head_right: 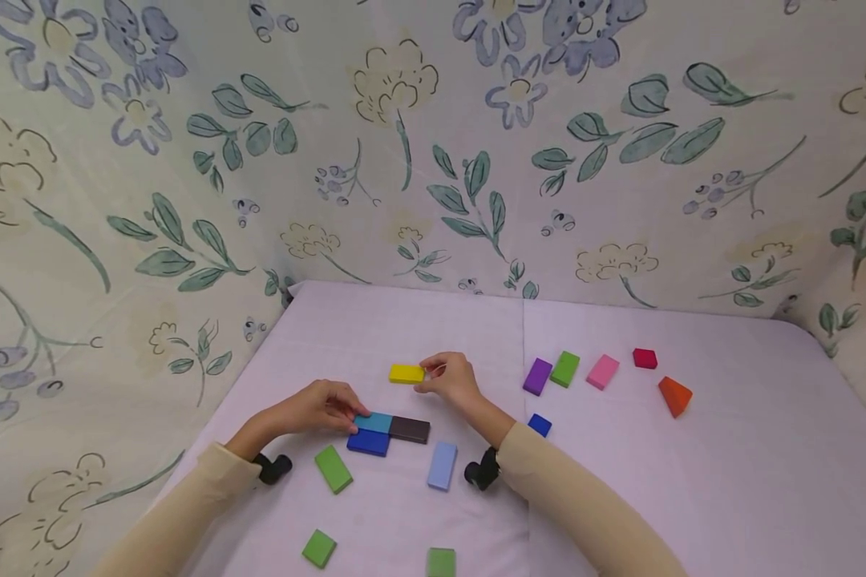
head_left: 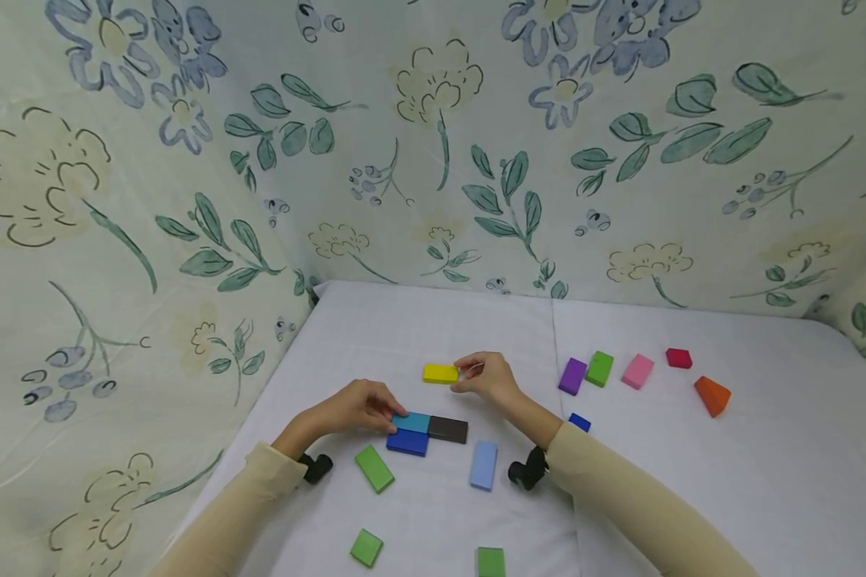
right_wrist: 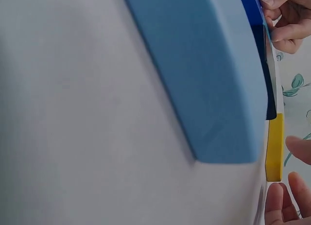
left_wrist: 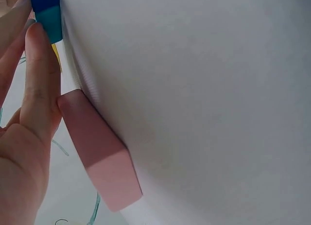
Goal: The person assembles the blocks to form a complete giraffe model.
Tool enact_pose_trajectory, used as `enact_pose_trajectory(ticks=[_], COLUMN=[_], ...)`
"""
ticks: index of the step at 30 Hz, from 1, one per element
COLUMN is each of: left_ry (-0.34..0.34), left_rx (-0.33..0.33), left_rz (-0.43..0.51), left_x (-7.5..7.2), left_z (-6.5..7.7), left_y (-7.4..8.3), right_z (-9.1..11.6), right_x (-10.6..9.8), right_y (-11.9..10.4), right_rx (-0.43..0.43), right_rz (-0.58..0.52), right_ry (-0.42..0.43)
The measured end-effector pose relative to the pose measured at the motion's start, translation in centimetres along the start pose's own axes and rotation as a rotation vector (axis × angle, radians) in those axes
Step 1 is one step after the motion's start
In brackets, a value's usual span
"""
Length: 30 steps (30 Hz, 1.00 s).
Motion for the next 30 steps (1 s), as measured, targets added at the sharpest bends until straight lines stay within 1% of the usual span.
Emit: enact_pose_trajectory(ticks=[7,14,24,30], left_ry=[-0.004,-0.004,-0.004,-0.003], left_rx=[-0.008,-0.012,-0.022,-0.012], left_rz=[-0.019,-0.032,-0.011,-0.011], left_x=[0.0,0.0,0.1,0.0], left_z=[0.0,-0.1,0.1,0.1], left_y=[0.2,0.0,-0.3,-0.4], right_z=[-0.6,-1.1,-1.6,-1.5], right_x=[0.5,0.6,1.0,0.6], right_y=[0.0,0.1,0.0,0.0], right_rx=[-0.017,-0.039,-0.100,-0.107], right_rz=[-0.002,-0.001,0.053,0.043], right_ry=[-0.010,-0.011,-0.026,-0.029])
Point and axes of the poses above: each hand's wrist, its own z-axis away from the middle knuckle, its own x-axis out of the palm, y = z × x, the point moved 8 cm from there along -z, towards the middle knuckle, and after that the axes turned 12 degrees about x, right-handed, at the moved point
